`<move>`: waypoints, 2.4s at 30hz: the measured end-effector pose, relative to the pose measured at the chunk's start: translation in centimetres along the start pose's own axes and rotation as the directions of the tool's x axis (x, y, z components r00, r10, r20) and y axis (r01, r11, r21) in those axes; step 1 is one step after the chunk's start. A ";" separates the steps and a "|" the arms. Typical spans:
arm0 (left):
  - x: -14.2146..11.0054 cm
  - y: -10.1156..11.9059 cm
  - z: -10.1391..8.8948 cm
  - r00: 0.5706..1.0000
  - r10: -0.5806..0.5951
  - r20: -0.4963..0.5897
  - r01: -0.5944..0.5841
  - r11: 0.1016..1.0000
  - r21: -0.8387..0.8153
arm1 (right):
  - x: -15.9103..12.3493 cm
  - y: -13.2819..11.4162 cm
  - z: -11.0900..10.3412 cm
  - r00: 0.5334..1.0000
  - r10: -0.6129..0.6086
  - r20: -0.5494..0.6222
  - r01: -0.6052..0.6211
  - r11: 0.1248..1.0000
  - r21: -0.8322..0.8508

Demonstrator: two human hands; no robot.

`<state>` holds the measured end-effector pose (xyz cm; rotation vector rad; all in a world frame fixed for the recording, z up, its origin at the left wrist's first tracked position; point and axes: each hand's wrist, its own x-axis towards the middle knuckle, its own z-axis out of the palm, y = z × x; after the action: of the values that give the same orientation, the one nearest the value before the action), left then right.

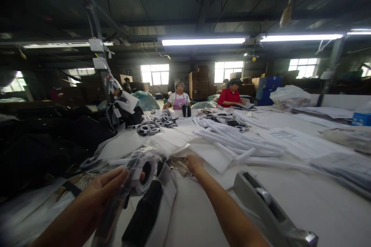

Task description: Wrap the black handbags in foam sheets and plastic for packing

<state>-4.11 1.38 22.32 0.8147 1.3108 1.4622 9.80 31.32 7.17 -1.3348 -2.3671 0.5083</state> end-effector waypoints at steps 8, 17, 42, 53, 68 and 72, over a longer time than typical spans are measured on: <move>-0.7 0.1 -0.6 0.997 0.074 0.032 -0.076 0.996 0.042 | -8.8 -1.3 -4.4 0.997 0.045 0.063 -0.075 0.777 0.625; -0.9 0.4 -0.7 0.970 0.188 0.157 -0.223 0.942 0.251 | -18.4 -7.0 -9.7 0.980 -0.153 0.125 -0.002 0.625 0.781; -1.7 1.1 0.2 0.960 0.210 0.188 -0.256 0.929 0.268 | -17.7 -15.5 -9.9 0.940 -0.308 0.149 0.006 0.450 0.893; -3.0 2.2 0.7 0.958 0.185 0.219 -0.260 0.880 0.397 | -19.2 -15.6 -10.4 0.934 -0.258 0.246 -0.167 0.292 0.942; -4.1 2.0 2.2 0.966 0.247 0.080 -0.256 0.848 0.464 | -19.8 -16.6 -10.0 0.955 -0.205 0.216 -0.175 0.200 0.964; -4.0 1.3 2.5 0.965 0.262 -0.020 -0.237 0.901 0.363 | -19.8 -16.8 -9.5 0.961 -0.169 0.218 -0.187 0.181 0.965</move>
<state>-0.89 -1.55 24.59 1.2183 1.6001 1.4770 11.64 7.24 20.59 -0.5721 -1.4235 1.9428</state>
